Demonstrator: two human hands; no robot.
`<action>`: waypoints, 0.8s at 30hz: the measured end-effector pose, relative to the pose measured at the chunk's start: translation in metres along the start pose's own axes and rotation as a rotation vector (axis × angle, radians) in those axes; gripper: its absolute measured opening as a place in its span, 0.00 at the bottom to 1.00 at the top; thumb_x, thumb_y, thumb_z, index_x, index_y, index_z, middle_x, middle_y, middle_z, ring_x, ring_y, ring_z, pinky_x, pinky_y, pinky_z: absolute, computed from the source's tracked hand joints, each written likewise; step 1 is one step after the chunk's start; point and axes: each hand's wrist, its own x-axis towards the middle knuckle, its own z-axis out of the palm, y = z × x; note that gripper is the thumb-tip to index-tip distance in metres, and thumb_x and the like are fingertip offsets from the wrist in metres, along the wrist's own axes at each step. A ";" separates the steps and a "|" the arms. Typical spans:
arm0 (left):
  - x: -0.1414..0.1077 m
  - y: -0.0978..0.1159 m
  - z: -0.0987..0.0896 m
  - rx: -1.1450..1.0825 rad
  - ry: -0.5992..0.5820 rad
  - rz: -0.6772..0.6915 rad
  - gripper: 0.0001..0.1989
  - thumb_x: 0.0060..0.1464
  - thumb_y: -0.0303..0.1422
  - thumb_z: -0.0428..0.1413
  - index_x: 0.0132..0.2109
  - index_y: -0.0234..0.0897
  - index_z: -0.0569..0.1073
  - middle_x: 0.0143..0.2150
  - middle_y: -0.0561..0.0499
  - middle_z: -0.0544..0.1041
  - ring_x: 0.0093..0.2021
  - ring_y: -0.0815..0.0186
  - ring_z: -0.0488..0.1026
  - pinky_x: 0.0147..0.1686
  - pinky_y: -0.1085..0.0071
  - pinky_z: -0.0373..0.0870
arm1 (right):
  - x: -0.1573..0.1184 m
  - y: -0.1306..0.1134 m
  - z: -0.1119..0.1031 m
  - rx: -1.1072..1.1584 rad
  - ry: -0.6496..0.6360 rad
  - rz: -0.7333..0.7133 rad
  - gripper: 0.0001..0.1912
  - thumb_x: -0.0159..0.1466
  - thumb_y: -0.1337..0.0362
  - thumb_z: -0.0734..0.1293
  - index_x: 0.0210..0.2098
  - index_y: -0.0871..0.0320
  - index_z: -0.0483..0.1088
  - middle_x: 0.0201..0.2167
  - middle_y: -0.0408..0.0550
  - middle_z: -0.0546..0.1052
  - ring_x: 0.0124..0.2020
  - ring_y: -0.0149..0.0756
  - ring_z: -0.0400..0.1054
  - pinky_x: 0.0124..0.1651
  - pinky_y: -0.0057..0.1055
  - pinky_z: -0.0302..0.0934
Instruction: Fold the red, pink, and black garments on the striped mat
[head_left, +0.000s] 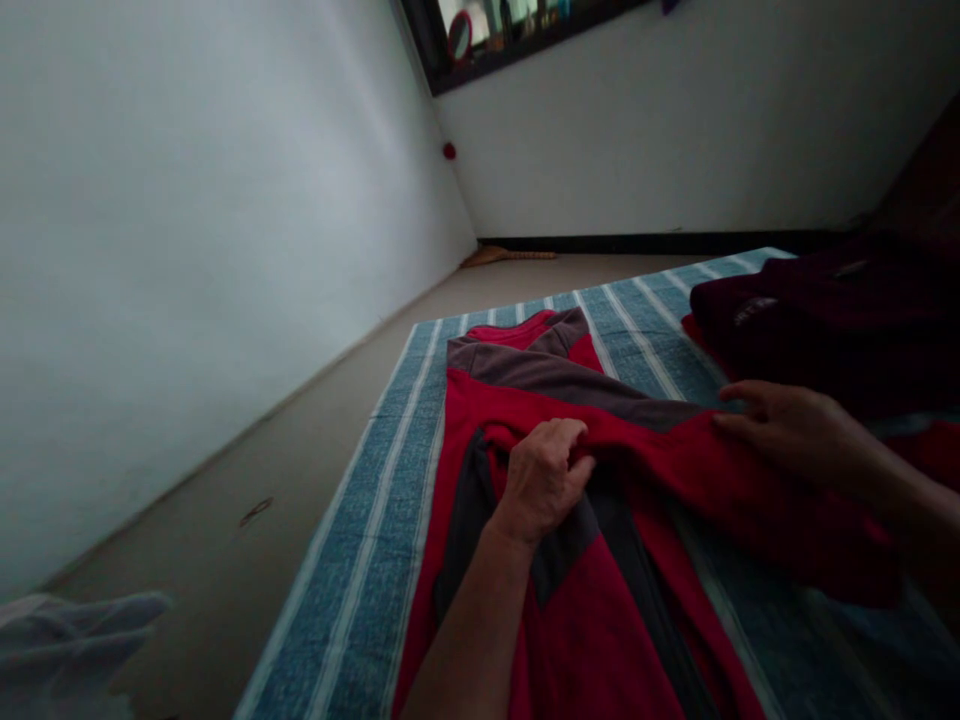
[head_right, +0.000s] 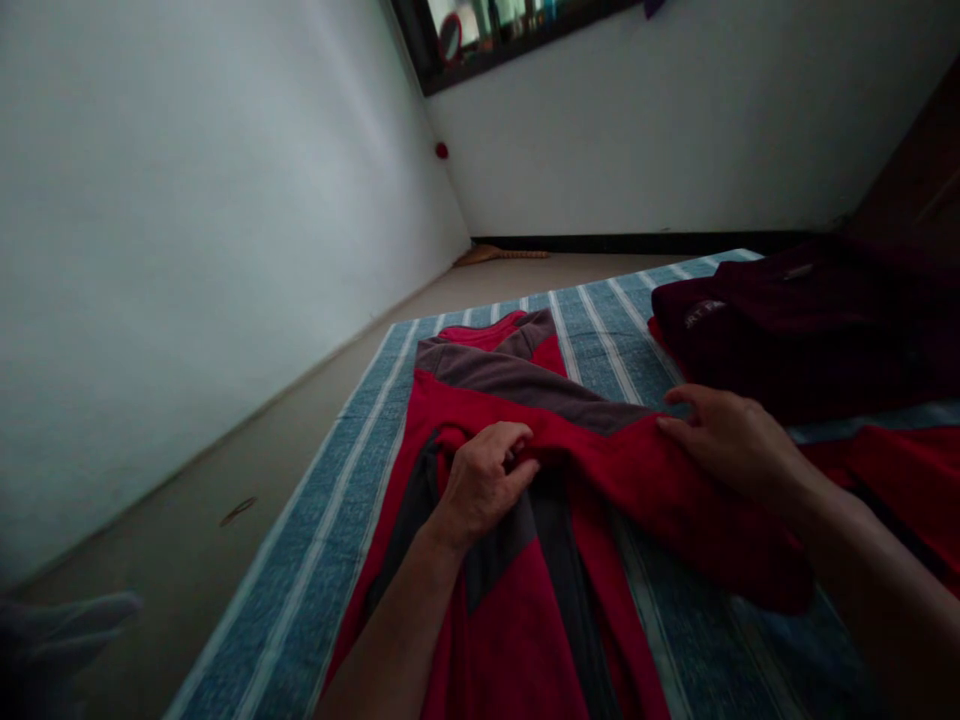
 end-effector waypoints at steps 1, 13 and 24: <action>0.000 0.000 0.000 -0.010 0.012 -0.016 0.14 0.48 0.24 0.60 0.43 0.36 0.70 0.35 0.51 0.74 0.36 0.64 0.71 0.38 0.69 0.69 | -0.006 -0.006 0.000 -0.142 0.089 -0.076 0.16 0.59 0.56 0.66 0.43 0.55 0.72 0.38 0.58 0.77 0.40 0.53 0.71 0.40 0.43 0.63; 0.001 -0.003 -0.001 0.030 -0.016 0.039 0.07 0.50 0.26 0.60 0.34 0.37 0.69 0.32 0.52 0.72 0.35 0.65 0.70 0.36 0.70 0.65 | -0.055 -0.035 0.054 -0.723 0.016 -0.636 0.14 0.59 0.75 0.57 0.38 0.58 0.71 0.35 0.52 0.75 0.36 0.44 0.68 0.37 0.37 0.58; 0.002 0.001 -0.007 0.103 -0.155 0.034 0.08 0.47 0.27 0.62 0.35 0.37 0.71 0.34 0.52 0.71 0.36 0.64 0.68 0.34 0.70 0.64 | -0.031 -0.032 0.012 -0.595 0.046 -0.419 0.16 0.63 0.73 0.53 0.40 0.55 0.69 0.34 0.48 0.73 0.31 0.39 0.69 0.29 0.31 0.53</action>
